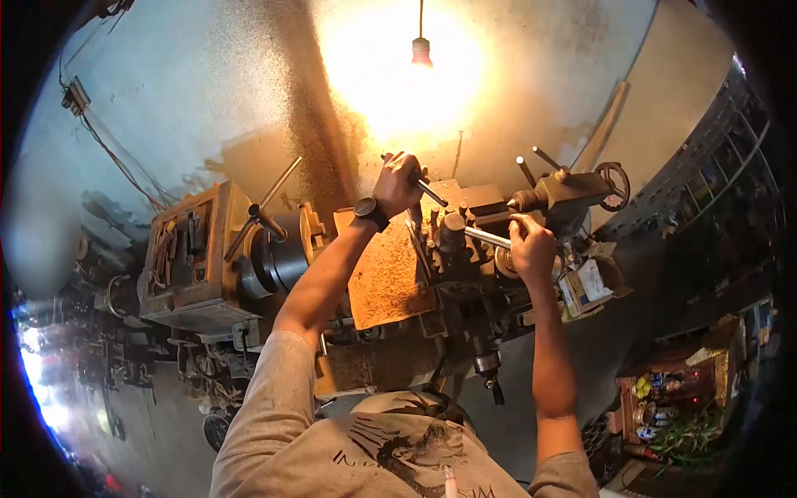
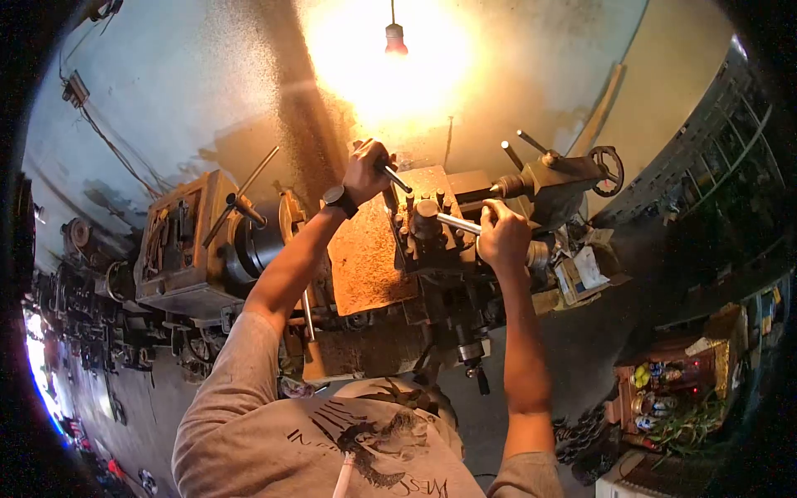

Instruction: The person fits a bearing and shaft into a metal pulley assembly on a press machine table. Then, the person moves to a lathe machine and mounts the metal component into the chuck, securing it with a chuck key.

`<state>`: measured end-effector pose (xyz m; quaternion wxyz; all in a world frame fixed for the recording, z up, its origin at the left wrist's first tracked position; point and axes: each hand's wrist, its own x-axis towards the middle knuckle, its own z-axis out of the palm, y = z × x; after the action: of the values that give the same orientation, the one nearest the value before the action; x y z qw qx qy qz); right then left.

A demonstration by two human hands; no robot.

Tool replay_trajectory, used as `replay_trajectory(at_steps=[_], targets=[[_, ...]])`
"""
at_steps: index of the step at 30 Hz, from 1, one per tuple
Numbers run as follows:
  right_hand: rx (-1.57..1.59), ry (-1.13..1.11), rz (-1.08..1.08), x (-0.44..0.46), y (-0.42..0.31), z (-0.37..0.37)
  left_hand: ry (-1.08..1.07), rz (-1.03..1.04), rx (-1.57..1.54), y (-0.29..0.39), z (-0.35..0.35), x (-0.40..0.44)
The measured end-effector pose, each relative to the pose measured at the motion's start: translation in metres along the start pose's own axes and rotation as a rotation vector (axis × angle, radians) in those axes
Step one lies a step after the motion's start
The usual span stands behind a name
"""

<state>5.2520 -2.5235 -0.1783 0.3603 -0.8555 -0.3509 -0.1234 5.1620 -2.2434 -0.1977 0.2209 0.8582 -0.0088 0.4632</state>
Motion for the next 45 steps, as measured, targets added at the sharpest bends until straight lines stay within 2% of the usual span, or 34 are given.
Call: replay_trajectory(at_steps=[3,6,8,9,10,11,12,13,14,15,16,17,18,20,21,22,23,24,25,26,28,29,30,32,34,36,37,40,41,44,45], targets=[[-0.127,0.067,-0.030,-0.002,-0.003,0.004,-0.075,0.222,-0.039,-0.009,0.008,0.000],[-0.034,0.149,-0.118,-0.001,-0.023,0.007,-0.374,0.056,0.019,0.000,-0.007,0.005],[0.044,0.164,-0.403,0.003,-0.070,0.011,-0.628,0.103,0.228,0.014,-0.026,0.014],[-0.026,0.079,-0.327,0.004,-0.081,0.032,-0.631,0.132,0.220,0.007,-0.026,0.009],[-0.156,-0.296,-0.132,0.012,-0.112,0.029,-0.631,0.165,0.217,-0.001,-0.029,0.007],[-0.343,-0.686,0.019,0.019,-0.143,0.027,-0.725,0.106,0.221,-0.004,-0.037,0.012],[-0.361,-0.408,-0.299,0.008,-0.117,0.061,-0.774,-0.001,0.155,-0.008,-0.041,0.013],[-0.457,-0.188,-0.298,0.000,-0.102,0.098,-0.805,-0.014,0.123,-0.012,-0.040,0.014],[-0.498,-0.171,-0.267,0.005,-0.104,0.106,-0.832,-0.031,0.092,-0.014,-0.040,0.015],[-0.538,-0.156,-0.235,0.010,-0.115,0.106,-0.826,0.037,0.219,-0.004,-0.042,0.020],[-0.523,-0.341,-0.170,0.032,-0.120,0.098,-0.815,0.102,0.349,0.008,-0.043,0.023],[-0.503,-0.528,-0.101,0.050,-0.127,0.090,-0.594,0.181,0.356,0.010,-0.041,0.011],[-0.475,-0.518,-0.242,0.059,-0.115,0.091,-0.353,0.381,0.309,0.008,-0.039,0.009],[-0.416,-0.504,-0.524,0.074,-0.073,0.088,-0.565,-0.026,0.406,0.030,-0.030,0.002],[-0.406,-0.588,-0.287,0.095,-0.058,0.085,-0.309,0.052,0.439,0.033,-0.010,-0.034],[-0.390,-0.657,-0.050,0.114,-0.053,0.086,-0.327,-0.101,0.308,0.067,-0.016,-0.050],[-0.197,-0.621,0.146,0.123,-0.061,0.088,-0.323,-0.258,0.173,0.102,-0.024,-0.067],[-0.070,-0.663,0.228,0.125,-0.073,0.090,-0.298,-0.410,0.051,0.137,-0.031,-0.083],[0.053,-0.696,0.317,0.127,-0.086,0.092,-0.441,-0.413,-0.311,0.150,-0.044,-0.094],[0.099,-0.811,0.284,0.121,-0.106,0.094,-0.572,-0.408,-0.679,0.155,-0.054,-0.104],[-0.043,-0.957,-0.097,0.107,-0.145,0.084,-0.743,-0.661,-0.661,0.131,-0.048,-0.139],[-0.164,-0.887,-0.360,0.102,-0.133,0.097,-0.506,-0.694,-0.776,0.116,-0.034,-0.168],[-0.283,-0.797,-0.620,0.098,-0.129,0.101,-0.535,-0.787,-0.693,0.113,-0.042,-0.169],[-0.256,-0.759,-0.667,0.089,-0.125,0.088,-0.597,-0.955,-0.520,0.102,-0.064,-0.166],[-0.111,-0.725,-0.566,0.090,-0.126,0.076,-0.552,-1.012,-0.569,0.096,-0.075,-0.163],[0.151,-0.687,-0.309,0.092,-0.130,0.068,-0.512,-1.042,-0.620,0.090,-0.078,-0.167],[-0.104,-0.472,-0.279,0.084,-0.133,0.062,-0.489,-1.039,-0.648,0.084,-0.075,-0.171],[-0.247,-0.938,-0.362,0.090,-0.134,0.058,-0.486,-0.959,-0.605,0.081,-0.073,-0.161],[-0.166,-0.881,-0.430,0.093,-0.128,0.064,-0.504,-0.937,-0.611,0.077,-0.071,-0.158],[-0.143,-0.858,-0.412,0.110,-0.125,0.077,-0.534,-0.866,-0.598,0.063,-0.062,-0.150],[-0.064,-0.778,-0.275,0.107,-0.129,0.071,-0.463,-0.801,-0.589,0.059,-0.063,-0.146]])
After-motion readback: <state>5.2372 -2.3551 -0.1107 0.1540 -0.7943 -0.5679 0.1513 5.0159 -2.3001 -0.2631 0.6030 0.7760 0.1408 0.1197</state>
